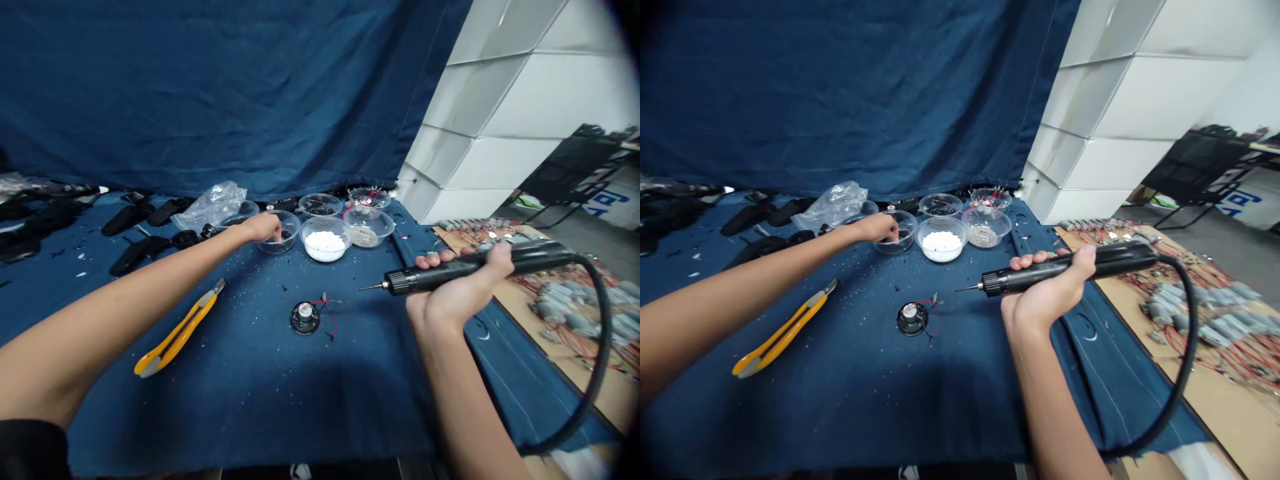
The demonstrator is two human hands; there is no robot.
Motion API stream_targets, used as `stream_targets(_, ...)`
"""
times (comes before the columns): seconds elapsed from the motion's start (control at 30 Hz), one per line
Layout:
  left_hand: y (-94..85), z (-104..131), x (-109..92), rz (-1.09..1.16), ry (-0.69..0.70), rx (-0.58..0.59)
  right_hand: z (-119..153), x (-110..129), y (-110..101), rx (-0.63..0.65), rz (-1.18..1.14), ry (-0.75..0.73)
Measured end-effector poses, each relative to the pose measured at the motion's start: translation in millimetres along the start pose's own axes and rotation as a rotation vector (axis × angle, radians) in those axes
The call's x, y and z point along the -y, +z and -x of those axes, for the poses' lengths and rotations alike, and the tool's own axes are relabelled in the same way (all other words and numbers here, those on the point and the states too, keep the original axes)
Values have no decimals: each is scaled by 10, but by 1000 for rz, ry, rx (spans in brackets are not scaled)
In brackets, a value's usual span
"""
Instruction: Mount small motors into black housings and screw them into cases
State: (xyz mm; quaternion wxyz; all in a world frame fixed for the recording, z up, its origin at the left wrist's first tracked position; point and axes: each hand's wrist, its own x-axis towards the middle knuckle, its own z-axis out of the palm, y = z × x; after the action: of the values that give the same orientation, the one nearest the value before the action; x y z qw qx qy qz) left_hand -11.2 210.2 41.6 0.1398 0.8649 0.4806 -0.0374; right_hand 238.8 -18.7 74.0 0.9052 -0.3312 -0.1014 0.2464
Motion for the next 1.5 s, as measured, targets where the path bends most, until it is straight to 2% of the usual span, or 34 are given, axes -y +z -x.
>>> stream_targets(0.17, -11, 56, -41, 40, 26, -135, -15, -64, -18, -15, -18, 28)
stream_targets(0.27, -41, 237, -208, 90, 59, -273, -41, -79, -32, -31, -44, 76)
stream_targets(0.37, 27, 588, -539, 183, 115, -465, -57, -72, -40, -47, -87, 155)
stream_targets(0.4, 86, 735, -677, 278, 162, -585, -55, -69, -40, -52, -102, 185)
stream_targets(0.47, 245, 1039, -961, 433, 267, -729, -39, -68, -36, -63, -131, 245)
stream_targets(0.57, 502, 1418, -1323, 602, 334, -771, 10, -90, -25, -74, -165, 339)
stream_targets(0.67, 660, 1612, -1523, 720, 320, -762, 64, -132, -15, -86, -177, 412)
stream_targets(0.87, 708, 1664, -1573, 687, 414, -756, 154, -203, -2, -95, -146, 437)
stream_targets(1.07, 760, 1676, -1538, 535, 496, -838, 187, -264, -4, -95, -118, 407)
stream_targets(1.5, 904, 1686, -1595, 265, 380, -1026, 228, -395, -13, -148, -116, 488)
